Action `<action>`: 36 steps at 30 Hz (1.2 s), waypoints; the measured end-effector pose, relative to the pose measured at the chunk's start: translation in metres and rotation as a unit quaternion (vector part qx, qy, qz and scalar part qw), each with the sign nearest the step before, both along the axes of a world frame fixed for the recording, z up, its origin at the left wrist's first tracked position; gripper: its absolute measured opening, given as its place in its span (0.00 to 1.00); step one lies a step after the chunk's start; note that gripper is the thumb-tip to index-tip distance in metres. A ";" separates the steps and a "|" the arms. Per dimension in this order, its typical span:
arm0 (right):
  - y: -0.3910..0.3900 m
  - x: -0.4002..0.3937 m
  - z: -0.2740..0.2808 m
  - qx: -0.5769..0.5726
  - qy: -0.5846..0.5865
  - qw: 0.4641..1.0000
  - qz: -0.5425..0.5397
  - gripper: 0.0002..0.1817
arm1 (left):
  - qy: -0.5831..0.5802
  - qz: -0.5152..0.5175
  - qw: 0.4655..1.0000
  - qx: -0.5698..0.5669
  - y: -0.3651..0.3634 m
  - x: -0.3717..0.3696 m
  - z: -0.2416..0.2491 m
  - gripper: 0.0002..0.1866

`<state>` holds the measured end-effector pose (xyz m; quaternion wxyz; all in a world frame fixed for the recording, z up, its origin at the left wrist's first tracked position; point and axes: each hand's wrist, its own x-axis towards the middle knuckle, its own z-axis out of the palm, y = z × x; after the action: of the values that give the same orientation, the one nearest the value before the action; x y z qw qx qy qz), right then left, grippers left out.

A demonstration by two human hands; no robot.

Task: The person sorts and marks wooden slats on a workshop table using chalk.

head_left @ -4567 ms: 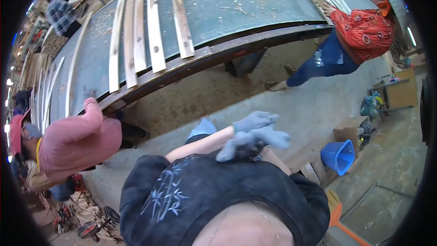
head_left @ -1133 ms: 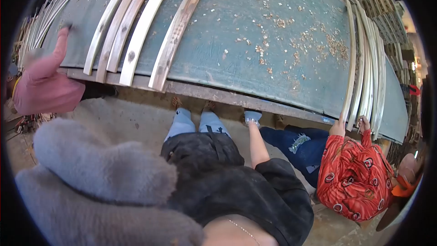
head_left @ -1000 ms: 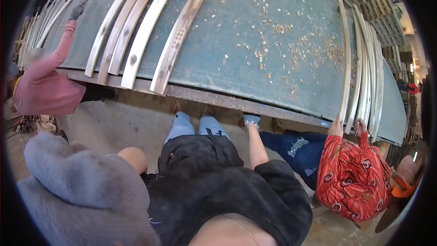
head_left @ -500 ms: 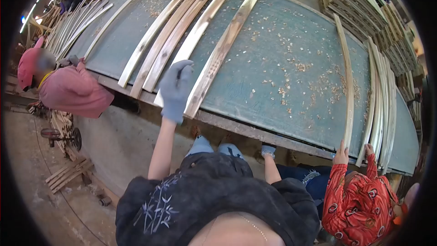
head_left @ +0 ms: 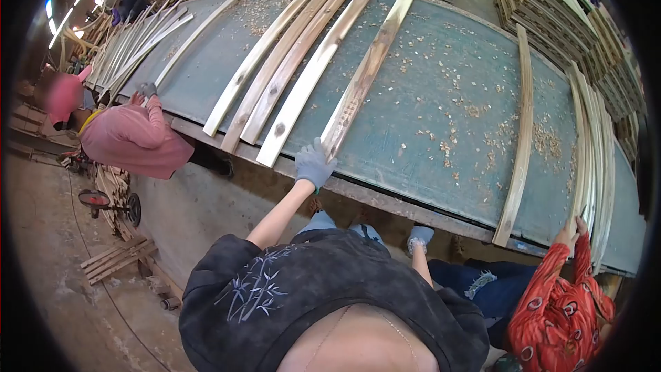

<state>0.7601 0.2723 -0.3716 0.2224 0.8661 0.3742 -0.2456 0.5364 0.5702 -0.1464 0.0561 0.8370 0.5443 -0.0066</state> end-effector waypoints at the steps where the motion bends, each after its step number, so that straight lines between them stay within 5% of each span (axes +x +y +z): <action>1: -0.004 -0.002 0.011 0.212 0.077 0.931 -0.286 0.07 | -0.010 -0.012 0.997 -0.071 0.001 0.001 0.009 0.38; 2: -0.009 -0.002 0.021 0.397 0.143 0.735 -0.531 0.03 | -0.011 -0.017 0.997 -0.071 0.007 -0.002 -0.001 0.38; 3: -0.021 0.003 0.031 0.444 0.244 0.645 -0.572 0.03 | -0.231 -0.065 0.941 -0.239 0.015 -0.012 -0.020 0.38; 4: -0.017 -0.005 0.070 0.464 0.300 0.551 -0.625 0.05 | -0.431 -0.105 0.806 -0.391 0.018 -0.017 -0.030 0.37; 5: -0.013 -0.009 0.110 0.465 0.353 0.518 -0.626 0.05 | -0.493 0.117 0.549 -0.665 -0.003 -0.002 0.059 0.36; 6: -0.012 -0.011 0.145 0.464 0.405 0.482 -0.623 0.06 | -0.490 0.116 0.548 -0.668 -0.014 0.006 0.081 0.36; 8: -0.004 -0.011 0.199 0.428 0.475 0.526 -0.560 0.05 | -0.663 0.096 0.153 -0.727 -0.027 0.016 0.100 0.36; 13: 0.048 0.008 0.228 0.523 0.375 0.661 -0.386 0.05 | -0.649 0.047 0.204 -0.731 -0.028 0.010 0.079 0.36; 15: 0.080 0.012 0.243 0.550 0.401 0.631 -0.371 0.05 | -0.638 0.072 0.335 -0.689 -0.032 0.004 0.082 0.34; 20: 0.150 -0.004 0.273 0.582 0.431 0.617 -0.307 0.05 | -0.681 0.077 0.282 -0.672 -0.047 -0.008 0.071 0.29; 26: 0.170 -0.023 0.279 0.522 0.505 0.625 -0.287 0.06 | -0.591 0.142 0.319 -0.728 -0.054 -0.019 0.066 0.30; 27: 0.168 -0.023 0.278 0.520 0.513 0.620 -0.288 0.05 | -0.587 0.117 0.371 -0.710 -0.056 -0.021 0.056 0.30; 36: 0.147 -0.028 0.260 0.525 0.486 0.612 -0.337 0.07 | -0.565 0.203 0.400 -0.693 -0.060 -0.024 0.002 0.25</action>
<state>0.7324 0.4192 -0.1116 -0.5834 0.6539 0.1740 -0.4492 0.5123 0.5103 -0.1447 0.9111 0.1890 0.3511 0.1042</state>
